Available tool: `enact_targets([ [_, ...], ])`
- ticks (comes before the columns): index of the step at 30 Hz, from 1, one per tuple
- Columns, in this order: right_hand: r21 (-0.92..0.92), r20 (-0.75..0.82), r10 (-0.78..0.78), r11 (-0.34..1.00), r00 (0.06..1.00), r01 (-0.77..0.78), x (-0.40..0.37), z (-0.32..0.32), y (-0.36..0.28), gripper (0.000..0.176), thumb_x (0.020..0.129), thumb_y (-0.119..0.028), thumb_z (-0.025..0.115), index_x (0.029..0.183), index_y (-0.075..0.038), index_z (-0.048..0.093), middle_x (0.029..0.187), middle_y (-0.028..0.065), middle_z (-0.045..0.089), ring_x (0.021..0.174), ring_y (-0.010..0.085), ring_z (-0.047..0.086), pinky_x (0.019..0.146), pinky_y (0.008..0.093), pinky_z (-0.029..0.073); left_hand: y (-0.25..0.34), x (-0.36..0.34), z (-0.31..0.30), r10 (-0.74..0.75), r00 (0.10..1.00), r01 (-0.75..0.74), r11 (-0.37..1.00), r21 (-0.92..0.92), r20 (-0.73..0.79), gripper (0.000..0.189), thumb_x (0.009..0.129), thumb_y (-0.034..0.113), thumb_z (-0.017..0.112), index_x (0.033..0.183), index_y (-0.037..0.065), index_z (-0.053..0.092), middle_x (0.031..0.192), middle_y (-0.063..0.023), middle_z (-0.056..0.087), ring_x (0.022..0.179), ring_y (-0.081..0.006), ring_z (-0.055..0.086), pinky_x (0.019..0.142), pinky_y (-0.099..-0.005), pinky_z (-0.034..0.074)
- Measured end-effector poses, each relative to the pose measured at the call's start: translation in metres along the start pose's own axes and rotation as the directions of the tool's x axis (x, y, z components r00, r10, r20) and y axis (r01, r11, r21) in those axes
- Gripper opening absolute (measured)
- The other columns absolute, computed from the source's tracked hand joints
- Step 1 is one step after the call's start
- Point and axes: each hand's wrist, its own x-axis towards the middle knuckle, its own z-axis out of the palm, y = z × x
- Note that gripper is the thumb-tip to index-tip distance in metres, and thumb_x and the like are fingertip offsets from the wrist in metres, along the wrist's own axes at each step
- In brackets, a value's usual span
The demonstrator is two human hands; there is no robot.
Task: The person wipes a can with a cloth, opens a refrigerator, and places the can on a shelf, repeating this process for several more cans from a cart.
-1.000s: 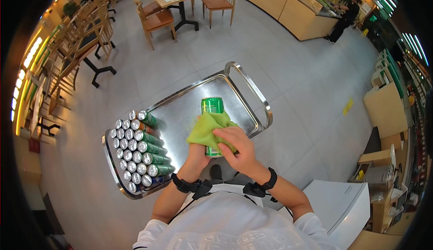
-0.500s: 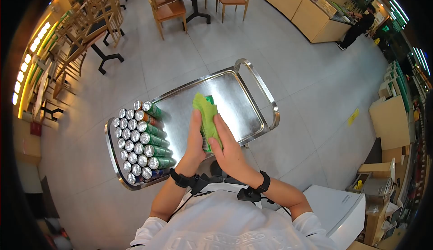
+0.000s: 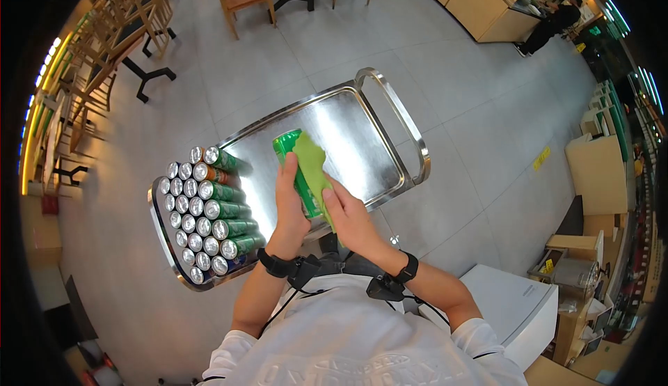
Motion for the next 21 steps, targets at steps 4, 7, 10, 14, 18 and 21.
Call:
enact_targets([
  [4,-0.085,0.084,0.069,0.994,0.994,-0.062,0.007,-0.002,0.011,0.04,0.1,-0.029,0.046,0.124,0.001,0.055,0.087,0.0196,0.065,0.074,0.0233,0.062,0.072,0.0351,0.048,0.006,0.007,-0.015,-0.062,0.991,0.035,0.975,-0.221,-0.115,0.041,0.092,0.049,0.058,0.105,0.01,0.057,0.089,-0.0045,0.063,0.079,-0.0165,0.064,0.07,-0.0316,0.054],
  [7,-0.128,0.14,0.175,0.979,0.974,-0.158,0.016,-0.006,0.044,0.037,0.099,-0.031,0.047,0.113,0.001,0.06,0.084,0.0198,0.065,0.074,0.0255,0.063,0.07,0.0364,0.048,0.001,0.02,-0.04,-0.055,0.975,-0.002,0.966,-0.259,-0.215,0.045,0.091,0.052,0.057,0.105,0.009,0.056,0.089,-0.0067,0.063,0.078,-0.0203,0.064,0.068,-0.0354,0.055],
  [10,-0.199,0.061,0.31,0.935,0.949,-0.293,0.032,-0.01,0.127,0.039,0.098,-0.033,0.048,0.108,0.002,0.061,0.084,0.0195,0.065,0.076,0.0267,0.063,0.071,0.0371,0.048,0.002,0.021,-0.059,-0.018,0.964,-0.047,0.97,-0.238,-0.264,0.049,0.091,0.053,0.057,0.112,0.009,0.054,0.095,-0.0104,0.062,0.082,-0.0248,0.064,0.073,-0.0398,0.055],
  [14,0.269,0.023,0.471,0.846,0.882,-0.46,0.047,0.001,0.193,0.042,0.098,-0.034,0.047,0.11,0.004,0.06,0.094,0.0208,0.066,0.086,0.0342,0.063,0.078,0.0396,0.048,-0.004,0.006,-0.062,-0.017,0.953,-0.028,0.989,-0.143,-0.304,0.051,0.091,0.053,0.057,0.116,0.008,0.053,0.098,-0.0112,0.061,0.086,-0.0245,0.062,0.078,-0.0402,0.054],
  [18,-0.106,-0.259,0.352,0.915,0.899,-0.389,0.052,-0.005,0.24,0.041,0.095,-0.031,0.051,0.116,0.005,0.056,0.104,0.0224,0.064,0.095,0.0382,0.061,0.083,0.0421,0.047,-0.017,-0.012,-0.061,-0.135,0.968,0.125,0.99,-0.059,-0.21,0.049,0.093,0.051,0.054,0.118,0.009,0.051,0.101,-0.0092,0.06,0.091,-0.0239,0.06,0.08,-0.0418,0.052],
  [21,-0.278,-0.375,0.036,0.949,0.926,-0.149,-0.009,-0.075,0.215,0.041,0.09,-0.022,0.058,0.123,0.002,0.053,0.101,0.0213,0.064,0.095,0.0353,0.062,0.083,0.043,0.048,-0.051,-0.024,-0.05,-0.187,0.982,0.189,0.977,0.098,-0.025,0.048,0.096,0.049,0.052,0.123,0.009,0.049,0.11,-0.0057,0.058,0.103,-0.0225,0.057,0.091,-0.0426,0.047],
])
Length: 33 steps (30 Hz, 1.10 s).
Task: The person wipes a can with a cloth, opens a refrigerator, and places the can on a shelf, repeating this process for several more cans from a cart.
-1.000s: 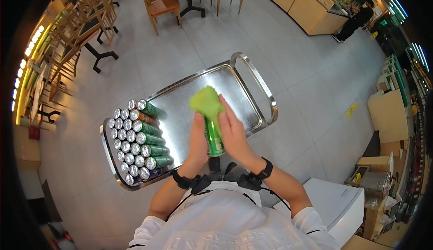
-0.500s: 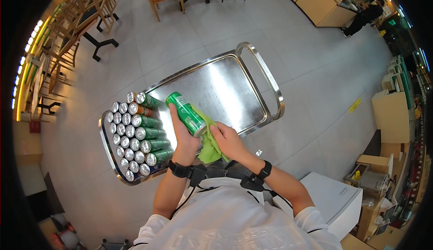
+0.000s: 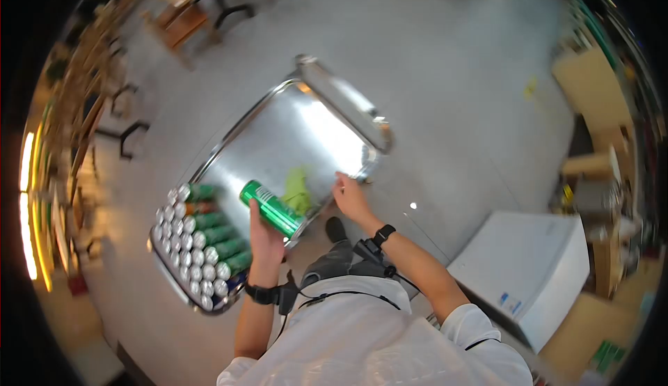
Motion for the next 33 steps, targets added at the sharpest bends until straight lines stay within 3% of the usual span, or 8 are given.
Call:
enact_targets([
  [5,-0.059,-0.175,0.211,0.973,0.962,-0.224,-0.11,-0.119,0.075,0.034,0.093,-0.025,0.055,0.119,-0.003,0.057,0.101,0.0147,0.066,0.09,0.0282,0.065,0.079,0.0386,0.051,-0.055,-0.021,0.051,-0.274,0.923,0.214,0.948,0.235,0.269,0.044,0.097,0.045,0.05,0.126,0.012,0.051,0.114,-0.0046,0.061,0.106,-0.0218,0.058,0.093,-0.045,0.047],
  [7,0.021,-0.287,0.407,0.908,0.867,-0.419,-0.175,-0.168,0.092,0.035,0.093,-0.027,0.055,0.118,-0.003,0.059,0.102,0.0161,0.066,0.092,0.0305,0.064,0.08,0.0389,0.051,-0.089,-0.026,0.075,-0.398,0.836,0.288,0.905,0.314,0.378,0.042,0.098,0.043,0.05,0.128,0.013,0.051,0.116,-0.0047,0.061,0.105,-0.0214,0.059,0.092,-0.046,0.048],
  [11,0.143,-0.604,0.468,0.86,0.646,-0.489,-0.329,-0.238,0.124,0.035,0.09,-0.025,0.056,0.117,-0.003,0.06,0.104,0.017,0.066,0.094,0.0321,0.063,0.081,0.041,0.05,-0.166,-0.069,0.136,-0.593,0.68,0.401,0.793,0.458,0.431,0.046,0.096,0.046,0.048,0.125,0.01,0.052,0.118,-0.0104,0.059,0.108,-0.0275,0.057,0.091,-0.0494,0.047],
  [15,-0.218,-0.605,0.655,0.411,0.453,-0.885,-0.465,-0.312,0.101,0.036,0.082,-0.021,0.057,0.111,-0.001,0.063,0.119,0.0219,0.059,0.119,0.0365,0.049,0.099,0.0482,0.037,-0.235,-0.144,0.185,-0.801,0.46,0.616,0.599,0.511,0.384,0.049,0.095,0.048,0.049,0.124,0.009,0.054,0.115,-0.0133,0.06,0.106,-0.0272,0.058,0.092,-0.0479,0.047],
  [19,-0.615,-0.786,0.208,-0.179,0.582,-0.768,-0.571,-0.366,0.133,0.041,0.086,-0.022,0.053,0.115,0.006,0.06,0.124,0.0195,0.056,0.125,0.0352,0.043,0.111,0.0481,0.025,-0.283,-0.202,0.201,-0.913,0.261,0.594,0.407,0.694,0.313,0.057,0.09,0.059,0.051,0.114,0.008,0.058,0.105,-0.0095,0.063,0.096,-0.0278,0.062,0.084,-0.0465,0.05],
  [22,-0.625,-0.77,0.239,-0.464,0.591,-0.627,-0.615,-0.42,0.105,0.04,0.088,-0.02,0.049,0.118,0.004,0.06,0.125,0.0185,0.057,0.123,0.0336,0.046,0.113,0.0472,0.022,-0.318,-0.226,0.204,-0.943,0.206,0.515,0.333,0.79,0.262,0.055,0.092,0.058,0.048,0.114,0.008,0.056,0.097,-0.0094,0.062,0.087,-0.0266,0.061,0.077,-0.0469,0.051],
  [25,-0.592,-0.806,0.408,-0.57,0.43,-0.57,-0.63,-0.459,0.099,0.038,0.09,-0.019,0.049,0.12,0.0,0.063,0.129,0.0169,0.057,0.126,0.0342,0.045,0.115,0.0481,0.02,-0.334,-0.248,0.213,-0.954,0.169,0.441,0.298,0.847,0.248,0.053,0.092,0.056,0.049,0.114,0.008,0.056,0.097,-0.0095,0.062,0.086,-0.0258,0.061,0.076,-0.0447,0.051],
  [33,-0.587,-0.809,0.396,-0.578,0.435,-0.567,-0.623,-0.476,0.104,0.026,0.086,-0.019,0.053,0.101,-0.008,0.072,0.102,0.0091,0.063,0.101,0.0264,0.053,0.097,0.041,0.034,-0.34,-0.255,0.238,-0.95,0.172,0.31,0.304,0.901,0.262,0.047,0.093,0.051,0.049,0.113,0.008,0.055,0.097,-0.0117,0.062,0.088,-0.0274,0.061,0.076,-0.0452,0.05],
])
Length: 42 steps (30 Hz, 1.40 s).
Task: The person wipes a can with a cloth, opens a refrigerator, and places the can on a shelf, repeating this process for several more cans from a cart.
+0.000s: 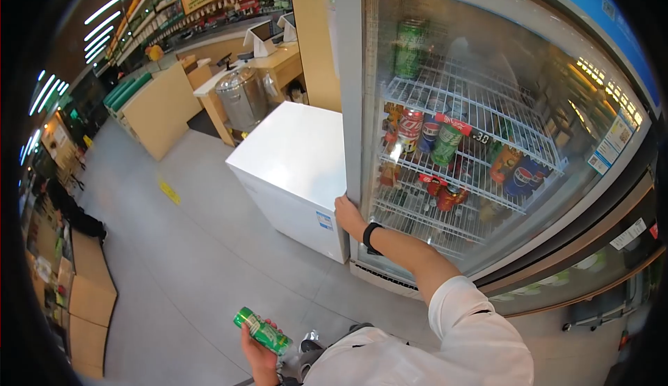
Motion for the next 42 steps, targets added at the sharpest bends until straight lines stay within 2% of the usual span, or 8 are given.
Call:
enact_targets([
  [7,0.18,0.143,0.419,0.88,0.897,-0.44,0.038,0.024,-0.045,0.023,0.086,-0.011,0.053,0.099,-0.012,0.072,0.099,0.0086,0.066,0.101,0.0248,0.054,0.087,0.0378,0.035,0.033,0.019,-0.014,0.009,0.994,-0.027,0.984,0.176,0.105,0.043,0.092,0.043,0.056,0.115,0.006,0.053,0.103,-0.0145,0.063,0.096,-0.0303,0.061,0.081,-0.0472,0.051],
  [10,0.855,0.507,0.759,-0.505,0.409,-0.121,0.067,0.03,-0.053,0.022,0.091,-0.006,0.045,0.093,-0.003,0.067,0.098,0.0191,0.065,0.096,0.035,0.059,0.082,0.0427,0.044,0.057,0.033,-0.016,-0.025,0.982,-0.017,0.976,0.219,0.185,0.043,0.093,0.042,0.056,0.116,0.006,0.053,0.104,-0.0153,0.063,0.098,-0.0303,0.061,0.083,-0.0459,0.051],
  [15,0.82,0.468,0.695,-0.571,0.546,0.024,0.044,-0.043,-0.031,0.025,0.092,-0.001,0.038,0.091,0.0,0.063,0.094,0.0178,0.061,0.099,0.0318,0.054,0.085,0.0339,0.041,0.104,0.059,-0.025,-0.096,0.957,0.016,0.96,0.28,0.274,0.042,0.094,0.042,0.052,0.114,0.006,0.054,0.102,-0.015,0.064,0.095,-0.0289,0.062,0.081,-0.0454,0.052],
  [18,0.307,0.178,0.716,0.612,0.675,-0.729,0.057,0.0,-0.091,0.025,0.086,-0.005,0.046,0.091,-0.006,0.071,0.09,0.0103,0.061,0.094,0.0256,0.052,0.088,0.0348,0.034,0.124,0.089,-0.046,-0.101,0.958,0.015,0.952,0.304,0.269,0.041,0.094,0.041,0.053,0.115,0.006,0.054,0.102,-0.0149,0.064,0.095,-0.0282,0.063,0.082,-0.0448,0.052],
  [21,0.185,0.229,0.462,0.844,0.857,-0.504,0.015,-0.073,-0.092,0.022,0.077,-0.02,0.056,0.073,-0.008,0.074,0.08,0.009,0.062,0.092,0.0262,0.051,0.087,0.0366,0.034,0.147,0.108,-0.054,-0.134,0.941,0.046,0.961,0.273,0.312,0.044,0.092,0.04,0.057,0.118,0.005,0.053,0.103,-0.0149,0.063,0.097,-0.0282,0.062,0.087,-0.043,0.05],
  [29,0.912,0.252,0.394,0.209,0.884,-0.353,-0.108,-0.234,-0.168,0.016,0.081,-0.016,0.065,0.089,-0.002,0.066,0.084,0.0144,0.061,0.083,0.029,0.057,0.078,0.0389,0.046,0.167,0.172,0.001,-0.458,0.754,0.409,0.888,0.209,0.471,0.057,0.091,0.049,0.054,0.127,0.004,0.05,0.109,-0.0131,0.061,0.101,-0.028,0.06,0.091,-0.0493,0.049],
  [34,0.386,0.874,0.469,-0.517,0.124,-0.764,-0.209,-0.268,-0.281,0.044,0.082,-0.025,0.071,0.116,-0.003,0.056,0.098,0.0175,0.061,0.093,0.0261,0.062,0.079,0.0386,0.051,0.153,0.192,0.047,-0.496,0.631,0.422,0.865,0.272,0.597,0.063,0.091,0.05,0.053,0.131,0.002,0.047,0.109,-0.013,0.061,0.101,-0.0261,0.06,0.09,-0.0484,0.05],
  [42,0.289,0.856,0.438,-0.845,-0.273,-0.451,-0.266,-0.268,-0.347,0.079,0.081,-0.019,0.076,0.142,0.005,0.033,0.131,0.0194,0.051,0.112,0.024,0.055,0.1,0.0328,0.04,0.121,0.177,0.108,-0.625,0.433,0.455,0.774,0.441,0.65,0.054,0.096,0.048,0.044,0.125,0.003,0.052,0.102,-0.0156,0.065,0.09,-0.0257,0.064,0.08,-0.0418,0.053],
])
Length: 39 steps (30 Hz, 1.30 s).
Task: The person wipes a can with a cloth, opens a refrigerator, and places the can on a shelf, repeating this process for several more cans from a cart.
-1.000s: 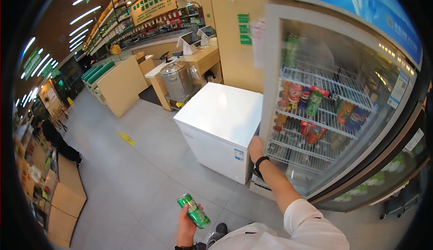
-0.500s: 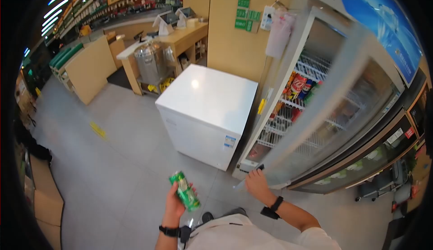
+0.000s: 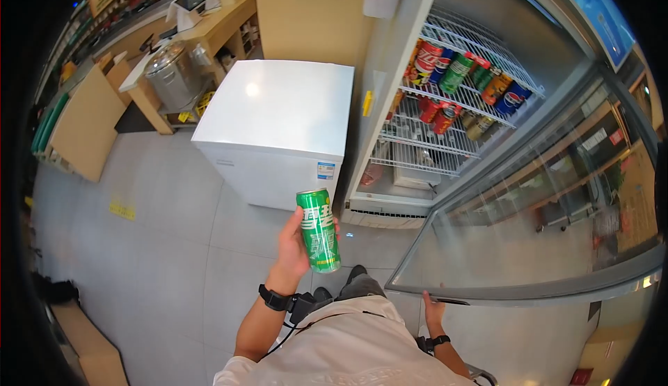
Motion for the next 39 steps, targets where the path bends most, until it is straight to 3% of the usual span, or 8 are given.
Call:
enact_targets([
  [9,0.024,-0.421,0.259,0.961,0.869,-0.275,-0.001,-0.009,0.092,0.056,0.076,-0.035,0.078,0.112,0.004,0.062,0.102,0.0163,0.069,0.094,0.0289,0.066,0.085,0.0385,0.049,-0.036,0.058,0.014,-0.011,1.0,0.012,0.987,0.163,-0.007,0.048,0.095,0.042,0.051,0.124,0.004,0.051,0.105,-0.0115,0.064,0.094,-0.0223,0.062,0.082,-0.0373,0.052],
  [11,-0.29,0.428,0.785,0.588,0.448,-0.755,0.018,-0.009,0.062,0.05,0.079,-0.033,0.074,0.11,0.004,0.062,0.102,0.0187,0.068,0.092,0.0319,0.067,0.082,0.0421,0.051,-0.043,0.077,0.021,0.16,0.987,-0.153,0.92,0.361,0.01,0.046,0.093,0.033,0.059,0.127,0.004,0.048,0.11,-0.0083,0.06,0.098,-0.0181,0.059,0.085,-0.0339,0.049],
  [13,-0.443,0.586,0.304,0.896,0.751,-0.017,0.076,0.023,0.017,0.045,0.082,-0.031,0.069,0.112,0.002,0.062,0.105,0.0204,0.067,0.096,0.0339,0.065,0.083,0.041,0.051,-0.046,0.097,0.031,0.197,0.978,-0.209,0.875,0.436,0.073,0.047,0.092,0.03,0.061,0.128,0.003,0.046,0.112,-0.0073,0.058,0.1,-0.0164,0.057,0.087,-0.0323,0.047],
  [15,-0.039,0.289,-0.158,0.984,0.944,0.176,0.116,0.047,-0.085,0.037,0.089,-0.025,0.063,0.118,-0.002,0.06,0.103,0.0164,0.067,0.096,0.0281,0.065,0.084,0.0346,0.051,-0.046,0.115,0.053,0.251,0.962,-0.271,0.816,0.51,0.109,0.053,0.09,0.028,0.065,0.131,0.002,0.044,0.117,-0.0067,0.056,0.107,-0.0146,0.052,0.094,-0.0296,0.041],
  [21,0.531,0.461,-0.627,0.762,0.628,0.37,0.187,0.015,-0.39,0.064,0.084,-0.019,0.072,0.138,-0.004,0.043,0.119,0.0117,0.059,0.084,0.0126,0.061,0.068,0.0277,0.051,-0.044,0.181,0.127,0.338,0.9,-0.436,0.672,0.599,0.276,0.063,0.088,0.038,0.066,0.134,0.001,0.043,0.122,-0.0069,0.054,0.113,-0.0168,0.051,0.099,-0.0307,0.038],
  [30,0.391,0.482,-0.704,0.706,0.522,0.59,0.273,-0.046,-0.514,0.067,0.08,-0.025,0.075,0.131,0.004,0.043,0.105,0.015,0.061,0.071,0.0143,0.062,0.06,0.0269,0.05,-0.014,0.261,0.23,0.463,0.717,-0.695,0.423,0.581,0.521,0.085,0.087,0.056,0.06,0.142,-0.001,0.031,0.145,-0.0139,0.03,0.134,-0.0253,0.033,0.11,-0.0395,0.026],
  [33,0.725,0.341,-0.791,0.565,0.507,0.393,0.31,-0.047,-0.542,0.06,0.082,-0.023,0.074,0.128,0.004,0.046,0.109,0.0128,0.062,0.084,0.0142,0.064,0.067,0.026,0.053,0.0,0.268,0.263,0.639,0.394,-0.852,-0.014,0.523,0.66,0.087,0.089,0.057,0.054,0.147,-0.001,0.024,0.151,-0.0162,0.023,0.143,-0.0291,0.02,0.115,-0.0477,0.016],
  [39,0.503,0.163,-0.796,0.575,0.583,0.645,0.397,-0.045,-0.617,0.055,0.081,-0.032,0.072,0.116,0.006,0.053,0.098,0.0135,0.066,0.074,0.0166,0.065,0.066,0.0295,0.051,0.018,0.358,0.213,0.851,0.158,-0.461,-0.384,0.8,0.5,0.075,0.086,0.02,0.067,0.145,-0.002,0.025,0.149,-0.0205,0.029,0.137,-0.0327,0.03,0.114,-0.0431,0.02],
])
